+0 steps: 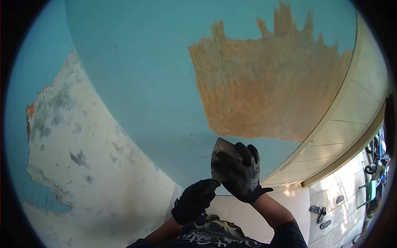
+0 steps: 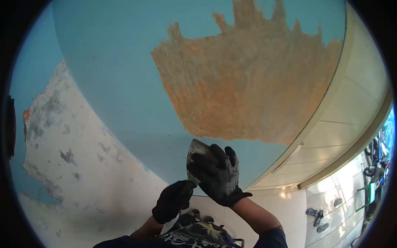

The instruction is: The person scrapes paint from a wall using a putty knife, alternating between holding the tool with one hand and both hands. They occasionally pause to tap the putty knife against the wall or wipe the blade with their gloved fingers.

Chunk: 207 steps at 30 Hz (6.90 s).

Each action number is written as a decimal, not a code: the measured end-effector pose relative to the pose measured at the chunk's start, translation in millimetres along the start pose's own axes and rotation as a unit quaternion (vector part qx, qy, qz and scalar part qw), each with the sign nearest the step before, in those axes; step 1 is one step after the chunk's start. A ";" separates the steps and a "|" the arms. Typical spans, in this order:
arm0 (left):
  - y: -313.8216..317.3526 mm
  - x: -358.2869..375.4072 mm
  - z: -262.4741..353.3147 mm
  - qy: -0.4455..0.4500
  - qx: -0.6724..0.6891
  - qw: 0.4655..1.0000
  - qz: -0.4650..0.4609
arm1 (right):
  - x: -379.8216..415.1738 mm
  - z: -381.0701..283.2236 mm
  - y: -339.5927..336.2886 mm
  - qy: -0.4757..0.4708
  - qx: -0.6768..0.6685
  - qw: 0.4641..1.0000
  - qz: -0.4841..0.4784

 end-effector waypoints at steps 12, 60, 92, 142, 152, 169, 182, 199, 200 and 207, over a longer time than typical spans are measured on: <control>-2.1 -5.7 37.2 0.312 -0.326 0.892 0.022 | -23.8 -2.4 14.0 0.017 -0.050 0.996 0.066; -46.2 -20.9 59.7 0.095 -0.073 0.993 -0.005 | -0.8 24.1 -9.6 0.132 -0.199 0.952 0.192; -42.0 -17.2 71.5 0.153 -0.119 0.981 0.021 | -67.9 -34.4 -9.0 -0.215 -0.016 0.969 0.119; -45.2 -19.0 82.7 0.092 -0.137 0.986 0.009 | -62.6 -36.8 -5.6 -0.121 0.000 0.982 0.147; -48.8 -30.9 73.6 0.127 -0.102 0.986 0.020 | -63.6 -34.8 -1.9 -0.138 0.031 0.979 0.147; -43.6 -26.3 73.0 0.085 -0.001 0.994 0.063 | -79.4 -43.5 -24.5 -0.126 0.028 0.979 0.159; -51.2 -43.0 66.6 0.102 -0.043 0.993 0.044 | -70.4 -33.0 4.8 -0.117 0.024 0.981 0.152; -50.2 -34.3 40.9 0.068 0.026 0.997 0.020 | -58.2 -36.6 -2.8 -0.056 0.000 0.987 0.153; -52.1 -38.9 40.6 0.109 -0.024 0.994 0.004 | -61.7 -32.8 -0.9 -0.061 0.009 0.986 0.156; -53.2 -34.2 40.7 0.028 -0.005 0.999 0.036 | -57.6 -35.7 3.2 -0.050 -0.004 0.992 0.116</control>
Point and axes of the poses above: each hand's wrist, its own x-axis away from the middle knuckle, its own y-axis out of the palm, z = x × y, the point moved 6 cm from there along -x, towards the middle knuckle, and after that the axes turned 10 degrees about y, right-handed, at the moved point
